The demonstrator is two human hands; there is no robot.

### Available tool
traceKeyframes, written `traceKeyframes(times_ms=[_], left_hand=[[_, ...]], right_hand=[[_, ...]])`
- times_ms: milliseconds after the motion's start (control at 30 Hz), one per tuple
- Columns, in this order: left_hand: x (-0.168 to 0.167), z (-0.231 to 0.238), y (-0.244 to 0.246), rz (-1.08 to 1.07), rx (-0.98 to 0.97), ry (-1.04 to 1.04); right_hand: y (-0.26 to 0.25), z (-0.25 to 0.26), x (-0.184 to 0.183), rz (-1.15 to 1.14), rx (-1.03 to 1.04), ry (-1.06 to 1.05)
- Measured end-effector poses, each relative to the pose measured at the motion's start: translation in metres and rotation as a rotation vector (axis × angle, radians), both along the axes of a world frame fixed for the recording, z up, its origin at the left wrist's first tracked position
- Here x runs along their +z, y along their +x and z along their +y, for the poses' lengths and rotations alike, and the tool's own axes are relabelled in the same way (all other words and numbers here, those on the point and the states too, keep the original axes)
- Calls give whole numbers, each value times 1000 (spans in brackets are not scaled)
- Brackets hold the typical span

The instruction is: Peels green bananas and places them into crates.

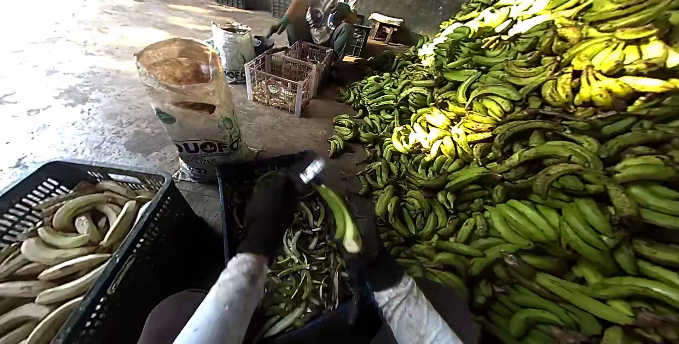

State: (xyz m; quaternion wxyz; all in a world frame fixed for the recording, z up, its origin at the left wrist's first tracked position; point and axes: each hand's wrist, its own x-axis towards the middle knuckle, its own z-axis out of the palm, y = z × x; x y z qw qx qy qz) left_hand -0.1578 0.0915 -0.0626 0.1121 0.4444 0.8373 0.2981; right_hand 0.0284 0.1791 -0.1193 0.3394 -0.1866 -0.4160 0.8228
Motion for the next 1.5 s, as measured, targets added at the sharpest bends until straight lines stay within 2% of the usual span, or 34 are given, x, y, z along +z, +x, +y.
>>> traceKeyframes(times_ms=[33,67,133,200,267,400,467,533,600,667,733,800,933,1000,1067,1133,1233,1300,1333,1400,1500], left_hand=[[-1,0,-13,-32,58,81],[2,-2,-21,-57,72,134],[4,-14,-17,-138,-81,201],[-2,-23,-1,-291,-329,190],[-9,-32,23,-429,-501,153],[-18,-44,48,-469,-610,169],[-25,-38,41,-322,-571,176],[-28,-28,27,-63,-442,196],[-22,-21,9,56,-260,157],[-18,-16,-10,27,-107,182],[-11,-20,-21,-43,-85,242],[-11,-26,-14,-126,-197,273],[-11,-44,32,-326,-388,284],[-15,-50,49,-329,-412,340],[-17,-52,57,-268,-386,363],[-20,-48,51,-199,-360,353],[-20,-32,17,2,-284,325],[-21,-25,-6,54,-201,274],[-21,-23,-15,38,-149,262],[-21,-23,-25,-28,-86,256],[-18,-29,-15,-113,-173,268]], right_hand=[[5,-1,0,-9,-6,29],[6,-1,2,-17,-56,-26],[10,6,6,34,-65,-108],[11,16,14,88,-75,-50],[11,23,20,51,-176,69],[11,24,21,-184,-359,269],[11,15,7,-97,-302,388],[9,7,-15,49,-145,506],[4,-1,-25,141,104,261],[-3,-21,-3,16,119,48],[-3,-21,4,42,71,26],[-4,-7,8,63,-92,158],[-19,12,39,-34,-609,372],[-27,15,55,-96,-816,405],[-34,16,67,-127,-894,427],[-35,15,63,-115,-804,451],[-18,7,29,-47,-204,557],[-11,-12,28,-106,148,428],[-9,-20,31,-139,248,375],[-11,-23,28,-118,287,232],[-18,-8,26,-90,5,202]])
